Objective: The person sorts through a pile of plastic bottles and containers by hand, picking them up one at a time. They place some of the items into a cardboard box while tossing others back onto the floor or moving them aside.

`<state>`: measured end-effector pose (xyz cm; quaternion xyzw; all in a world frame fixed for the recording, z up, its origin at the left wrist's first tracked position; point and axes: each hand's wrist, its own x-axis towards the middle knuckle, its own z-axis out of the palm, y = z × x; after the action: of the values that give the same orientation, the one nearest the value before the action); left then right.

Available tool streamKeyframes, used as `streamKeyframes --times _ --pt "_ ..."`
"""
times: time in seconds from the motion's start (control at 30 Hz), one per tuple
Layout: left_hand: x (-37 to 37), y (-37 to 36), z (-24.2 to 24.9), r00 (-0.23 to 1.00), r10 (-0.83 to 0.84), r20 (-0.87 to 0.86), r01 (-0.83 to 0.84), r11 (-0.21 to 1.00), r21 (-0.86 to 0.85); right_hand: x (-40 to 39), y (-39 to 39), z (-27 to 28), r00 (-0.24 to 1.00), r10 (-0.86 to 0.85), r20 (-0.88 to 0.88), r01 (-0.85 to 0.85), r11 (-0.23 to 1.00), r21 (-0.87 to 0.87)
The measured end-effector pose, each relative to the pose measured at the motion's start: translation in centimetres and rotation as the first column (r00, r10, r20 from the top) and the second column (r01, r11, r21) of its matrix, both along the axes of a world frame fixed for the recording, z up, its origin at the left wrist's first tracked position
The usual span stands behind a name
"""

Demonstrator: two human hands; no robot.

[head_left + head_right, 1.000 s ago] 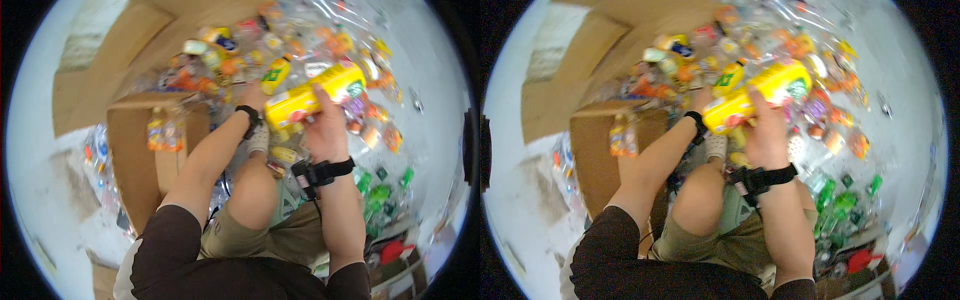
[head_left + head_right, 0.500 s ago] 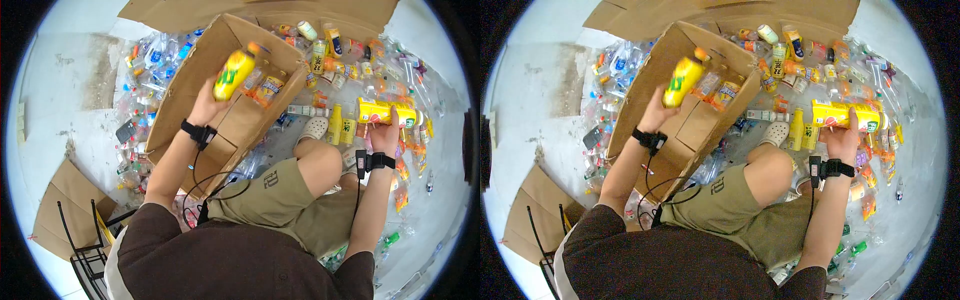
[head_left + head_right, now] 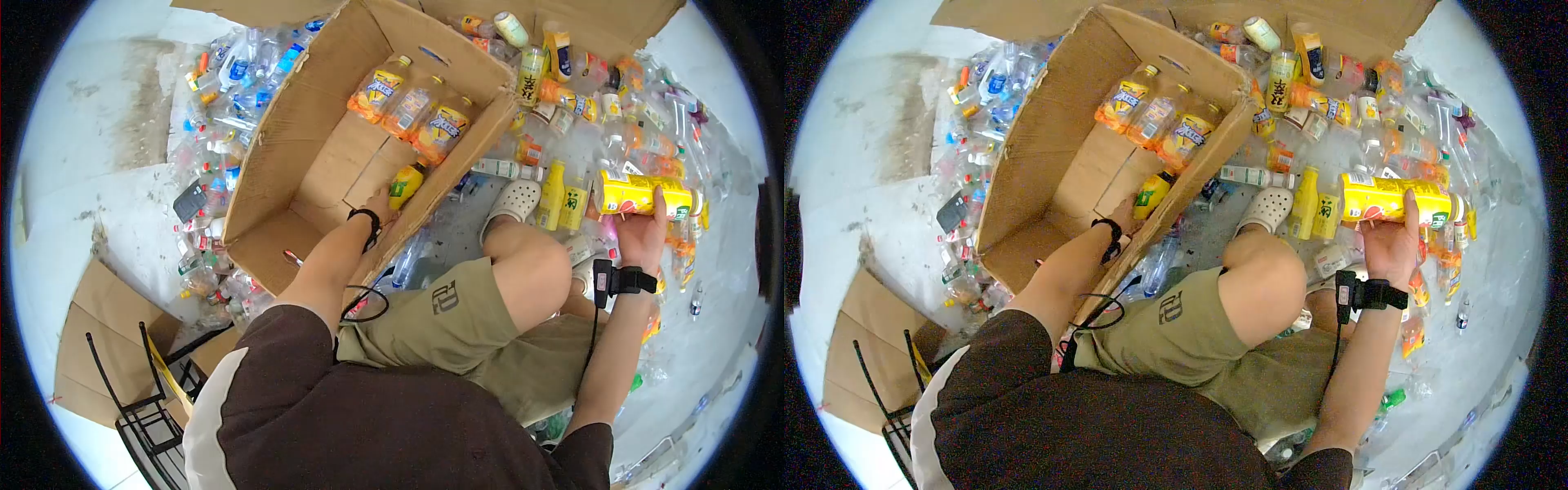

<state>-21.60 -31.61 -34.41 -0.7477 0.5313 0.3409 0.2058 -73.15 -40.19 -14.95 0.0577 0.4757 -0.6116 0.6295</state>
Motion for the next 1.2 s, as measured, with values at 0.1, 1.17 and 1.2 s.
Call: streamKeyframes --times 0.1,1.17,1.2 --pt "-0.7 -0.8 -0.1 0.999 0.042 -0.019 -0.040 0.997 0.061 0.9 -0.1 0.7 1.000 -0.004 -0.009 0.003 1.000 -0.014" --pt "4.4 0.8 5.7 0.953 0.185 0.240 -0.097 0.937 -0.337 -0.1 -0.1 3.1 0.967 0.056 0.247 0.031 0.942 -0.334" --pt "4.5 1.2 4.1 0.945 0.226 0.238 -0.159 0.949 -0.272 -0.3 -0.1 3.4 0.974 0.049 0.222 0.028 0.942 -0.334"
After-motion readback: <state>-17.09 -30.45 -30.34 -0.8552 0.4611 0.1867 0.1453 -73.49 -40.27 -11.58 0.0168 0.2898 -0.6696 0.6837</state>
